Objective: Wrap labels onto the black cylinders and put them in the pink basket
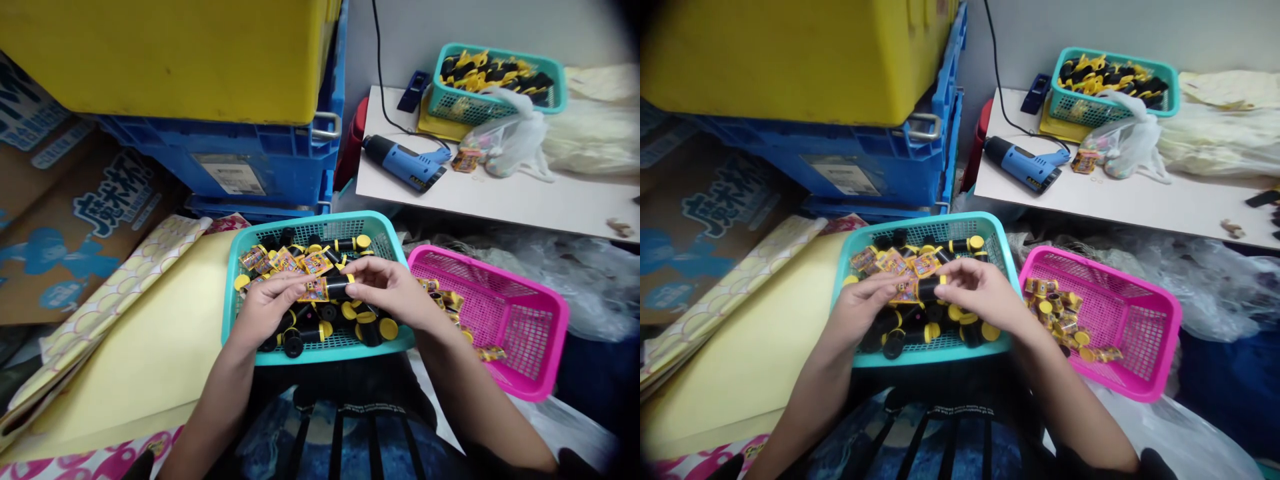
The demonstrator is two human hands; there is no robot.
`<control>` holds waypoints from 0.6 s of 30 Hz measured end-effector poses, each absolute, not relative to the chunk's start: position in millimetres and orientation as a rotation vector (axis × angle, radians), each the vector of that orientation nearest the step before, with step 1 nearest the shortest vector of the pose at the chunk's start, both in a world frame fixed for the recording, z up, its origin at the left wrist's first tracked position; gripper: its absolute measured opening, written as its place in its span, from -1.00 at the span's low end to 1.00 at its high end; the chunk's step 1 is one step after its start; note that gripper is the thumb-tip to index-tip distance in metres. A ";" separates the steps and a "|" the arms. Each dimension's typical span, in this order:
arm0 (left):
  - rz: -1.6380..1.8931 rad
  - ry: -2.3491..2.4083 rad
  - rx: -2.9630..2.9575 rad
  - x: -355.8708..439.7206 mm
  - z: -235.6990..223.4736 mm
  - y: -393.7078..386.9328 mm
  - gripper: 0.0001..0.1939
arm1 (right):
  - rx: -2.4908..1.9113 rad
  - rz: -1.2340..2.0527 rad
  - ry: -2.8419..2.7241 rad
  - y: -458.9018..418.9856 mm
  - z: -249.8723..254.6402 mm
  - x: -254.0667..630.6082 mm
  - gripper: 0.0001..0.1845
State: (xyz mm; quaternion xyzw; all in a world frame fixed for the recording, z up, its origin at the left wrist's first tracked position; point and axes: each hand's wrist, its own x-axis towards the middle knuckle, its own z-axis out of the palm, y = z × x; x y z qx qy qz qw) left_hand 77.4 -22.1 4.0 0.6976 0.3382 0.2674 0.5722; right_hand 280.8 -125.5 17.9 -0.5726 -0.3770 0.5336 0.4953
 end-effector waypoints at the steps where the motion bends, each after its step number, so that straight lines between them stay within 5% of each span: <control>1: 0.618 0.799 1.628 78.8 5.5 -23.2 -0.70 | -1.390 1.267 -0.934 -125.5 17.1 279.0 -0.58; 6: 0.636 0.763 1.396 86.2 10.9 -33.4 -0.63 | -1.359 1.076 -0.996 -126.7 11.3 263.0 -0.58; 18: 0.701 0.742 1.202 96.1 10.9 -51.9 -0.69 | -0.853 1.538 -0.616 -119.7 -5.8 240.1 -0.65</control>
